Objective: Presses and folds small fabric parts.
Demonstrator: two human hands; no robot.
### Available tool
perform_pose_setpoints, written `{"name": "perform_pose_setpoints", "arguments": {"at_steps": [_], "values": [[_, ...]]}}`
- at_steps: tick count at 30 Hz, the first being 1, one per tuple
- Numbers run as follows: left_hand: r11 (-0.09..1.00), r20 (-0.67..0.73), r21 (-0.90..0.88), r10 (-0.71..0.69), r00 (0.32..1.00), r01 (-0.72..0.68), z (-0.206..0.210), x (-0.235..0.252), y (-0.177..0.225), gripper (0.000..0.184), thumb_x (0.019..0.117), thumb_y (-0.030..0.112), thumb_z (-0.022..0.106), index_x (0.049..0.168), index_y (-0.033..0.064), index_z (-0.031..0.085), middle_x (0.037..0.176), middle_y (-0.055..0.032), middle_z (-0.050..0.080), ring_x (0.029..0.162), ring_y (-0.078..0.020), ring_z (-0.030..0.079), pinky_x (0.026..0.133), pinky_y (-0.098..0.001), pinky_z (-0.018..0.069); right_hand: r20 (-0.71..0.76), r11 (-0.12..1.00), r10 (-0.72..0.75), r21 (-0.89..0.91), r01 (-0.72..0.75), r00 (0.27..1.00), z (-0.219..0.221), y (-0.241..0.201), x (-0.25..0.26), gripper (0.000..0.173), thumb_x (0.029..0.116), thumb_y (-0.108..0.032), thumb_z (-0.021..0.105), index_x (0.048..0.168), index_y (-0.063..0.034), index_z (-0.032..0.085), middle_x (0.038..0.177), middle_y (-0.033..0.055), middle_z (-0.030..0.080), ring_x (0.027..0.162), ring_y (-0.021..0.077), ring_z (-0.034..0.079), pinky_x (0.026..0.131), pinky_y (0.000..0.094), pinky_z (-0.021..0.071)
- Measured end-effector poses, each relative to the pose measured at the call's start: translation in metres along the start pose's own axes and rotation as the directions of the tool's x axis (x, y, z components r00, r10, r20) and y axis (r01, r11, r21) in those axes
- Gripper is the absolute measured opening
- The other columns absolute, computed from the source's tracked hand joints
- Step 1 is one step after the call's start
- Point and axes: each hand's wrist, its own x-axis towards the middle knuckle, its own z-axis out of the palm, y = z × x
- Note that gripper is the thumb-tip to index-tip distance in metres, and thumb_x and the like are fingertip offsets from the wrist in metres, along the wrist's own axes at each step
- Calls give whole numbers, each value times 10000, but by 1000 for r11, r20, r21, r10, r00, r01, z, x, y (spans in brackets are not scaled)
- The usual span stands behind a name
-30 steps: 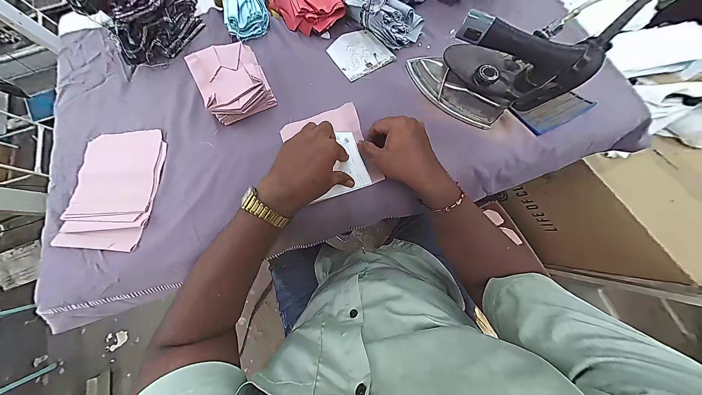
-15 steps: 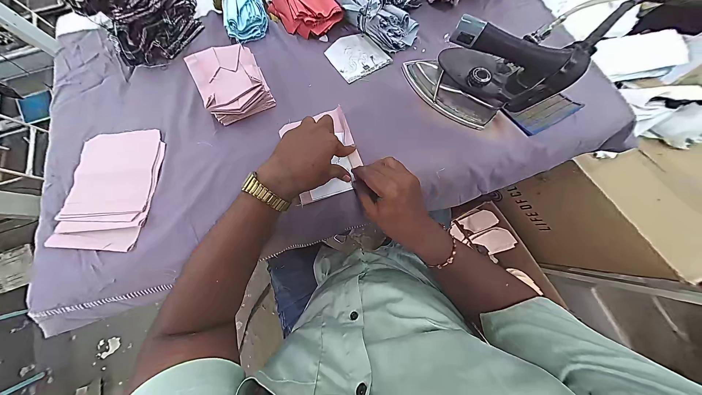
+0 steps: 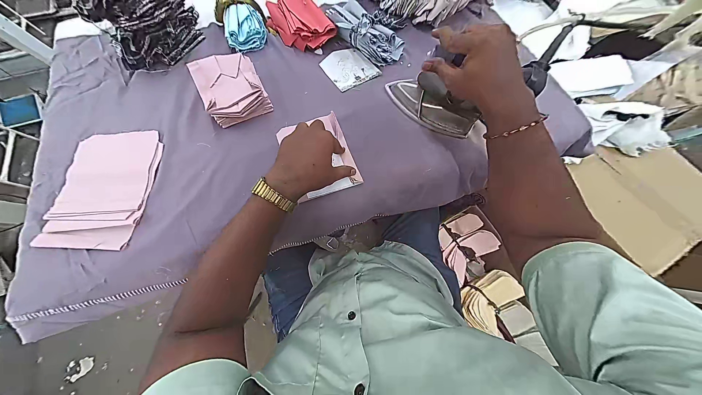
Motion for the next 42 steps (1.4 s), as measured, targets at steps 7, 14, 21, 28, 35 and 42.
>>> {"name": "perform_pose_setpoints", "arguments": {"at_steps": [7,14,21,28,35,42], "values": [[1000,-56,-13,24,998,-25,7,-5,-5,555,814,758,654,1108,311,805,1116,-31,702,1092,-275,627,815,-507,555,-60,954,-287,74,291,956,-3,-2,-20,533,1025,-541,549,1333,-132,698,942,193,721,882,355,693,835,555,526],[999,-114,-40,-1,994,-3,16,-11,-7,541,841,750,634,1110,313,804,1176,-29,680,1122,-265,608,812,-489,562,-182,974,-201,68,216,962,-3,-86,-57,418,1026,-456,607,1275,-147,739,851,145,707,752,292,681,679,482,546],[999,-166,-52,-7,986,-2,19,-15,-7,583,826,750,656,1105,258,796,1135,-16,688,1085,-244,620,826,-460,554,22,989,-123,-76,124,992,12,-148,-33,487,1068,-483,490,1271,-92,695,861,177,651,818,375,668,689,532,531],[996,-221,-72,-69,973,55,18,-18,-8,1027,734,813,690,1494,137,546,1133,-97,694,1072,-295,654,845,-503,563,80,955,-288,99,280,954,-5,-134,-30,412,1093,-422,474,1295,-142,700,848,113,702,829,300,693,745,509,542],[932,-276,-356,-35,961,-68,16,-20,-36,550,920,615,667,1119,112,766,1345,-76,689,1118,-212,704,954,-501,570,210,945,-282,232,232,936,-37,-144,-71,368,1090,-391,490,1275,-174,721,764,13,668,663,151,627,595,383,509],[890,-289,-456,-144,946,-4,12,-19,-38,354,1064,240,497,1326,123,706,1176,-36,763,1031,-170,732,947,-479,575,163,943,-287,219,249,944,-40,-143,-88,394,1092,-400,482,1326,-169,699,780,34,654,692,177,626,623,389,520]]}}
